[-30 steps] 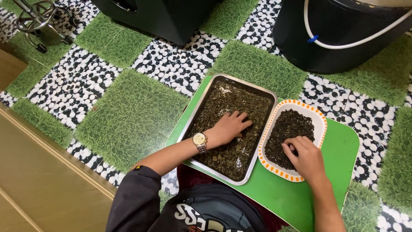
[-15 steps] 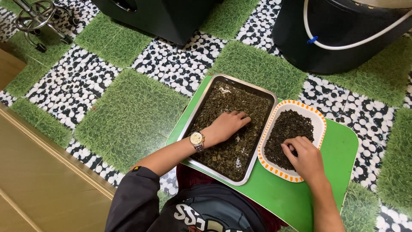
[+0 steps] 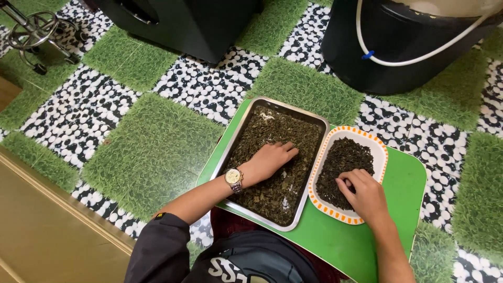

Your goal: Manually sorting dried tea leaves by picking out stems and impurities from a large tray and placing them into a smaller tray.

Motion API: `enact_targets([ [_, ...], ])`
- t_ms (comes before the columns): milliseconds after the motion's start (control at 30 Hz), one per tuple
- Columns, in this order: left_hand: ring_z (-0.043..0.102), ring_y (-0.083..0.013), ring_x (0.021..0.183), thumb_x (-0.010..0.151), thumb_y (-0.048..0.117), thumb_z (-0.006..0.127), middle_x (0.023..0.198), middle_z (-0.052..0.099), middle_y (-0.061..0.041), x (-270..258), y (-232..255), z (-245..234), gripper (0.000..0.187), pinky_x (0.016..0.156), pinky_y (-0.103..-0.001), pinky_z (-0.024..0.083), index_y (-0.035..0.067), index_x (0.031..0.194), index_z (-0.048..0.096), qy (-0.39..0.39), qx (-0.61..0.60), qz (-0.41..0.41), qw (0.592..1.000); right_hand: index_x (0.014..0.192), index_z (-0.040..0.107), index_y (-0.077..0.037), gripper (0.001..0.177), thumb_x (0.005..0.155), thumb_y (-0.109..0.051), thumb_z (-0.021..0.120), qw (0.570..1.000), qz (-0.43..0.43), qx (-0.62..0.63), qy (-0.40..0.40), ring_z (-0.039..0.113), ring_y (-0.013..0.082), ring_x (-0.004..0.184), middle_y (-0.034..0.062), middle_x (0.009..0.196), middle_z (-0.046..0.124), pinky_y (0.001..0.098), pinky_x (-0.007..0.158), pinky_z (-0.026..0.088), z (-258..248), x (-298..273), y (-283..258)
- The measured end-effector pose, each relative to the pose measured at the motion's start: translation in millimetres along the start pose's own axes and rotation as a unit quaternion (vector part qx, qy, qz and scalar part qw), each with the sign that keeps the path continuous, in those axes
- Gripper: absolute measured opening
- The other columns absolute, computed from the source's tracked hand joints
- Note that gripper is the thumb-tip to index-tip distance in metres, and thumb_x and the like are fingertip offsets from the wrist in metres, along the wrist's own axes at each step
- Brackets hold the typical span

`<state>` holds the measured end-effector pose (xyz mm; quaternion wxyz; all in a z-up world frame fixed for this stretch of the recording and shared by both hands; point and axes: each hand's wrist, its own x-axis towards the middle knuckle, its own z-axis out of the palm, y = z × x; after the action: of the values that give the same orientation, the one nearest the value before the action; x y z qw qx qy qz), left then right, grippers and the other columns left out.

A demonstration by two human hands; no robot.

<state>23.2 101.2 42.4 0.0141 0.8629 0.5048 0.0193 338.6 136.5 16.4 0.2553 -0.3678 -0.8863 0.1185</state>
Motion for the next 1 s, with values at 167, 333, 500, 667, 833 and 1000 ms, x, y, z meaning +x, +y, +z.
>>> enact_targets([
  [167,0.071,-0.0356,0.098,0.086,-0.01,0.071,0.121,0.06,-0.017,-1,4,-6,0.045,0.075,-0.046,0.063,0.003,0.128,0.06,-0.006,-0.009,-0.002,1.0,0.093,0.073,-0.013,0.006,0.093,-0.019,0.074,1.0,-0.002,-0.006,0.0,0.067,0.022,0.075,0.0025,0.069,0.061,0.0344,0.071,0.058,2,-2,3],
  [333,0.069,-0.0366,0.102,0.087,-0.007,0.072,0.121,0.056,-0.017,2,5,2,0.042,0.078,-0.047,0.063,0.003,0.126,0.06,0.007,0.006,-0.018,1.0,0.094,0.073,-0.013,0.007,0.094,-0.02,0.074,1.0,-0.002,-0.006,-0.004,0.066,0.0218,0.076,0.0021,0.069,0.061,0.034,0.072,0.057,2,-2,2],
  [500,0.061,-0.0387,0.114,0.091,0.053,0.071,0.131,0.047,-0.021,-3,6,13,0.063,0.084,-0.049,0.059,0.007,0.131,0.054,-0.037,0.065,-0.118,0.99,0.092,0.074,-0.012,0.006,0.093,-0.018,0.074,1.0,0.001,-0.008,-0.003,0.066,0.0204,0.073,0.0018,0.067,0.061,0.0318,0.071,0.057,1,-2,0],
  [667,0.059,-0.0446,0.121,0.09,0.057,0.07,0.137,0.047,-0.028,-5,6,26,0.076,0.089,-0.057,0.057,0.006,0.143,0.048,-0.095,0.07,-0.14,0.983,0.091,0.074,-0.012,0.006,0.093,-0.018,0.074,1.0,0.004,-0.006,-0.006,0.066,0.0205,0.073,0.0018,0.066,0.062,0.0314,0.07,0.057,-5,1,-6],
  [833,0.065,-0.0422,0.112,0.093,0.044,0.072,0.129,0.051,-0.026,-2,4,36,0.065,0.083,-0.051,0.061,0.003,0.138,0.049,-0.102,0.044,-0.126,0.986,0.092,0.074,-0.012,0.005,0.093,-0.016,0.074,1.0,-0.003,-0.003,-0.004,0.066,0.0204,0.073,0.0014,0.067,0.061,0.031,0.07,0.057,-4,1,-4],
  [1000,0.069,-0.0364,0.099,0.089,0.027,0.081,0.118,0.055,-0.02,-4,8,16,0.049,0.068,-0.041,0.064,0.002,0.123,0.057,-0.056,0.042,-0.107,0.992,0.092,0.073,-0.012,0.005,0.093,-0.016,0.073,1.0,-0.003,-0.004,-0.003,0.066,0.02,0.073,0.0011,0.067,0.06,0.0317,0.07,0.057,-4,1,-4],
])
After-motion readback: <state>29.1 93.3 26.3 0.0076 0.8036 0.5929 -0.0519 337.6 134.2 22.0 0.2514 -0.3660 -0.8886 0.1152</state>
